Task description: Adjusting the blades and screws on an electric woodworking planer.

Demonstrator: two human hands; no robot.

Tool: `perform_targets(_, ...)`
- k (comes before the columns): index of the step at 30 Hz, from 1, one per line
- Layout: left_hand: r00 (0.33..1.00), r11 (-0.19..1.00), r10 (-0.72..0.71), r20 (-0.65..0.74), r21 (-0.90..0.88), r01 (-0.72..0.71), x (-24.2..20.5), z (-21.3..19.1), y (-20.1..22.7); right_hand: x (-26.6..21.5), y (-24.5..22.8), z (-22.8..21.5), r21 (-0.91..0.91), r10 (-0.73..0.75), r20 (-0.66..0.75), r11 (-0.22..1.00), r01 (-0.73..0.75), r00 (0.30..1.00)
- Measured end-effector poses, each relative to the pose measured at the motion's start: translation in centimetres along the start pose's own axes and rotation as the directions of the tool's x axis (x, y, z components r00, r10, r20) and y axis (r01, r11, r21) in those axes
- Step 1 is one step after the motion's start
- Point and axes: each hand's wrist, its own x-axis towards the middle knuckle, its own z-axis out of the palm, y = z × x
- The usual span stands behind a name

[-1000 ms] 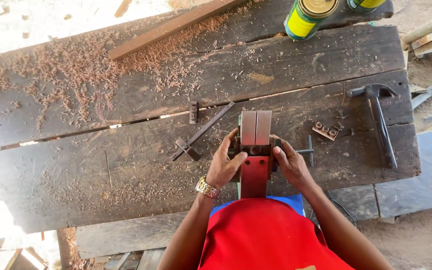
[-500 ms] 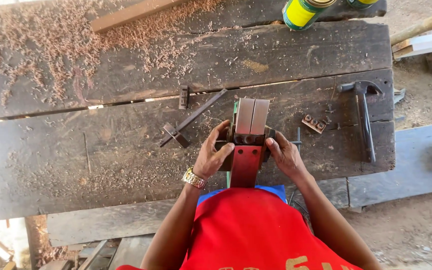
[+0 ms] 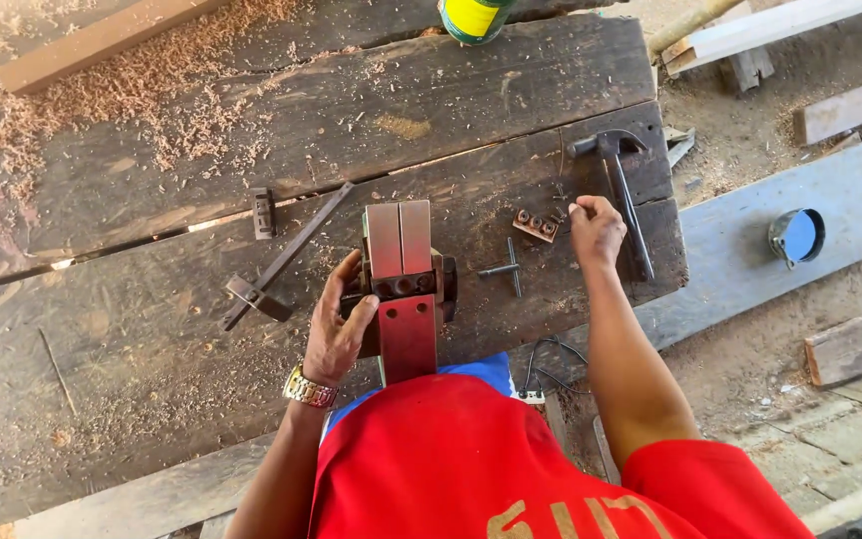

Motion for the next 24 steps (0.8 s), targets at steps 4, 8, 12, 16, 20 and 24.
perform_targets(4, 0.999, 0.997, 0.01, -0.034, 0.082, -0.008, -0.2, 0.0, 0.3, 1.1, -0.7, 1.6, -0.074, 0.078, 0.031, 0.994, -0.075, 0.997)
perform_targets(8, 0.998, 0.995, 0.017, -0.054, 0.099, -0.011, 0.0, 0.5, 0.6, 1.9, 0.8, 2.3, -0.117, 0.088, 0.031, 0.99, -0.084, 0.996)
perform_targets(12, 0.999, 0.997, 0.008, -0.037, 0.078, -0.005, -0.4, 0.0, 0.5, 1.5, 0.3, 2.5, -0.061, -0.042, 0.011, 0.997, 0.043, 0.999)
perform_targets(16, 0.998, 0.996, 0.066, 0.006, 0.059, -0.066, 0.0, -0.3, -0.9, -1.7, -7.3, -1.4, 0.282, -0.063, 0.1, 0.959, 0.033, 0.993)
perform_targets(20, 1.0, 0.998, 0.021, 0.008, 0.067, -0.022, -0.1, -0.1, -0.6, -8.7, -16.7, -4.8, 0.446, -0.102, 0.271, 0.895, -0.031, 0.957)
perform_targets(24, 1.0, 0.993, 0.002, 0.017, 0.118, -0.004, 0.3, 0.3, -0.7, -14.1, -22.7, -5.4, 0.611, -0.407, 0.352, 0.782, 0.122, 0.843)
